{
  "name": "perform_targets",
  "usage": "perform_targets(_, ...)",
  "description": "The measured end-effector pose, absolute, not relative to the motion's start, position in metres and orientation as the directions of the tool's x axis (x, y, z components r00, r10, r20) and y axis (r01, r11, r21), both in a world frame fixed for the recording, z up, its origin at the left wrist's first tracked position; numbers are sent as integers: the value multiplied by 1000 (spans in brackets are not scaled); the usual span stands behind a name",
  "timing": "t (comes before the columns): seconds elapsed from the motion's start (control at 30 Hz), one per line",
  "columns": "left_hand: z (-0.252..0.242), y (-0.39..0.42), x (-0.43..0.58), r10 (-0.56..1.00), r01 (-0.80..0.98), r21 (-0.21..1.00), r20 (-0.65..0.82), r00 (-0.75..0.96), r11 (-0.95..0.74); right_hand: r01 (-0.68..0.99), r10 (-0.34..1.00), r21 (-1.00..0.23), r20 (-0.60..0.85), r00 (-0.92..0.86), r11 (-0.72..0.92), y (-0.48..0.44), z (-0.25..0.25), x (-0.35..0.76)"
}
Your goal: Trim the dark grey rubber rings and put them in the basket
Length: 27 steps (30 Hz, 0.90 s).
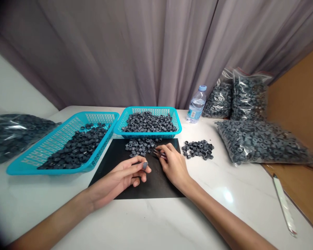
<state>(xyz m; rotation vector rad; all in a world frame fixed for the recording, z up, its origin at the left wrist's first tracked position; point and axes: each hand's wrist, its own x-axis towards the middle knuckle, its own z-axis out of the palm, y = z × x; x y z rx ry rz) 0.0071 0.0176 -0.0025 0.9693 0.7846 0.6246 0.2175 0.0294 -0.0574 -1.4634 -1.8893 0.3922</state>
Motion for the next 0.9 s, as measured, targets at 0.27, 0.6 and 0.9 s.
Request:
perform_targets(0.27, 3, 24, 2, 814, -146, 909, -267, 516, 390, 714, 934, -626, 338, -113, 313, 29, -57, 217)
perform_targets(0.6, 6, 29, 1, 856, -287, 856, -285, 431, 430, 644, 938, -711, 346, -29, 282, 29, -55, 214)
perform_targets(0.9, 4, 29, 0, 849, -277, 867, -259, 460, 414, 606, 951, -754, 308, -11, 251, 28, -54, 215)
